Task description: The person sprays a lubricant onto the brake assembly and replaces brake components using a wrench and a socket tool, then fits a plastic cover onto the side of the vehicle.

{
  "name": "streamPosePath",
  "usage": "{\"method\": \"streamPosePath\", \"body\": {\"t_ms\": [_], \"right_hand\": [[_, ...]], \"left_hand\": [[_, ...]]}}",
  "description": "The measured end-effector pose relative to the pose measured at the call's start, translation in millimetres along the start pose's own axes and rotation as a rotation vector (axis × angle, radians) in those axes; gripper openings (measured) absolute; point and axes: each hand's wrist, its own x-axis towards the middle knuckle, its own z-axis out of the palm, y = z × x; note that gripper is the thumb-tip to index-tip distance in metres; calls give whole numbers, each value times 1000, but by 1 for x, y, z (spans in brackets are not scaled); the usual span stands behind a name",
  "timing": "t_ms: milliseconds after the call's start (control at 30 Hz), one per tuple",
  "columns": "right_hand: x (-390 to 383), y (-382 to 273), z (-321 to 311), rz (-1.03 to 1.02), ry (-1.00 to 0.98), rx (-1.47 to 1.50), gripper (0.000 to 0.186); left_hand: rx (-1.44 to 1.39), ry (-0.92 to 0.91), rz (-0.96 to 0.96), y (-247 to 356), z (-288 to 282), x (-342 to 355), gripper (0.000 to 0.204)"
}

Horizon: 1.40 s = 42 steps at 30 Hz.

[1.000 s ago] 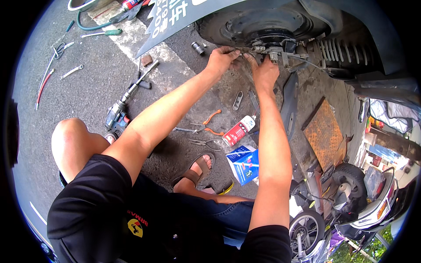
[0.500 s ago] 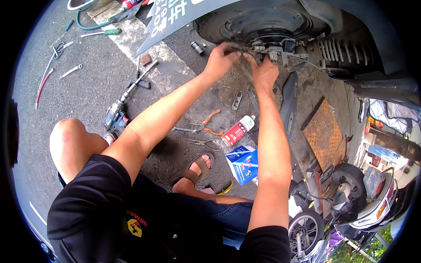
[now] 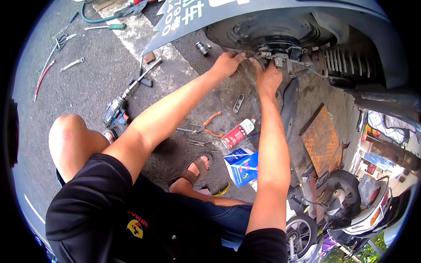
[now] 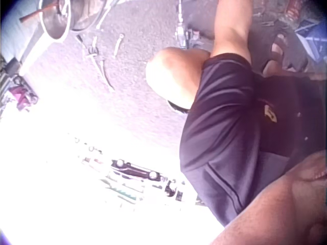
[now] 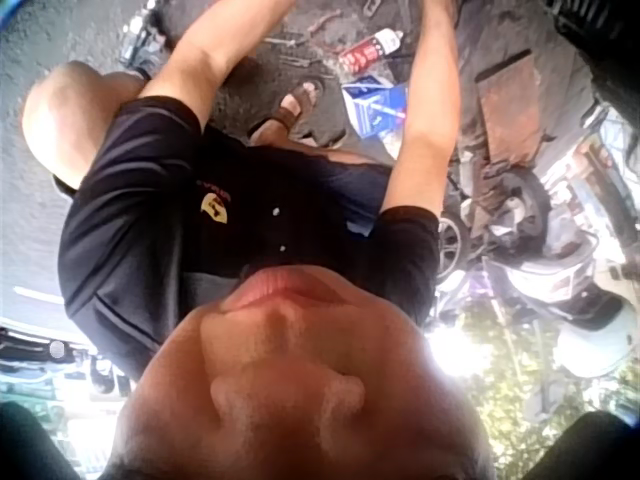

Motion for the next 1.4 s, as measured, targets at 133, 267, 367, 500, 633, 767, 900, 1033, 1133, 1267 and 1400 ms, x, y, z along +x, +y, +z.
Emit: {"method": "streamPosePath", "body": {"t_ms": [133,267,367,500,633,767,900,1033,1133,1267,1400], "right_hand": [[-2,9,-5,6,-2,46,63],[1,18,3,-163,169,26,62],[0,7,2,-33,7,-17,62],[-1,8,-3,23,-25,-7,62],[-1,16,1,-112,143,-30,63],[2,14,10,-122,130,-57,64],[0,22,7,-173,189,7,65],[1,14,7,-118,106,-47,66],[0,15,6,-135,136,-1,65],[-1,28,1,-92,100,-38,63],[2,6,0,-168,150,34,62]], "left_hand": [[60,-95,211,9,4,-20,24],[-162,-26,273,7,9,-12,24],[18,91,-59,8,2,-4,22],[202,-38,201,14,2,-18,32],[-228,51,32,37,3,-32,31],[355,42,-34,16,2,-10,28],[8,-32,262,6,5,-19,31],[-63,42,-112,5,0,2,32],[60,-91,-6,4,3,-1,26],[-41,-90,224,15,11,-18,26],[74,-37,-141,14,1,3,32]]}}
